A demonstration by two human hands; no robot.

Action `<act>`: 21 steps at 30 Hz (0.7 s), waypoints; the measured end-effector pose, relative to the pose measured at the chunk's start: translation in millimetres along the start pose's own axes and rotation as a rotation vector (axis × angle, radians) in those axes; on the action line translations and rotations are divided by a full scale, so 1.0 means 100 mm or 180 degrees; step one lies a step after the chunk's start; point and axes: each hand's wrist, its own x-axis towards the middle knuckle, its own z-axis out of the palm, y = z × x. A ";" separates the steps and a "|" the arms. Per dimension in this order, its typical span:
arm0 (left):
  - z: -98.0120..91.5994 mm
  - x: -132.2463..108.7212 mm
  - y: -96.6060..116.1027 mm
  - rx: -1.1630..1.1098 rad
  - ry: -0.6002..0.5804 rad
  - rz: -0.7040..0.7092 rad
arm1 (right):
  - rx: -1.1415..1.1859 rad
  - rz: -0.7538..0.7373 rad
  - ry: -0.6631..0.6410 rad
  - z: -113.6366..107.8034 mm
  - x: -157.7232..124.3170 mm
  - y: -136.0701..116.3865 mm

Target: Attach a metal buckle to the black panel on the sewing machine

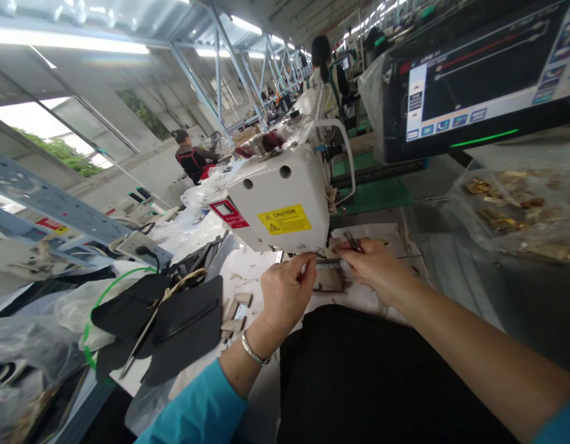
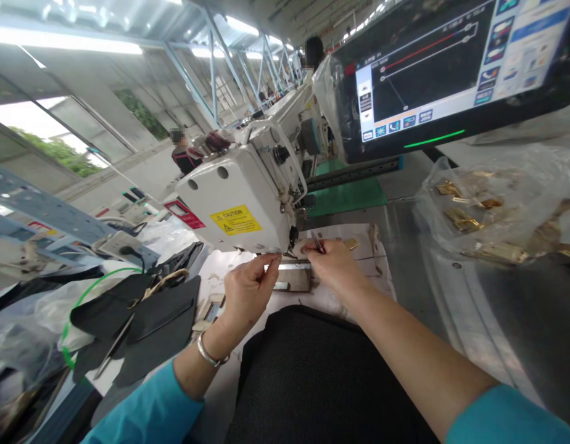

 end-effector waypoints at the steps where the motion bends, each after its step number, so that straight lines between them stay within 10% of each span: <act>1: 0.01 0.00 -0.01 0.0020 0.0011 -0.0006 | -0.0013 -0.0033 0.0005 0.03 0.03 0.02; 21: 0.12 -0.06 0.02 -0.1151 0.0045 -0.0784 | -0.0210 -0.0253 -0.0021 0.10 0.15 0.07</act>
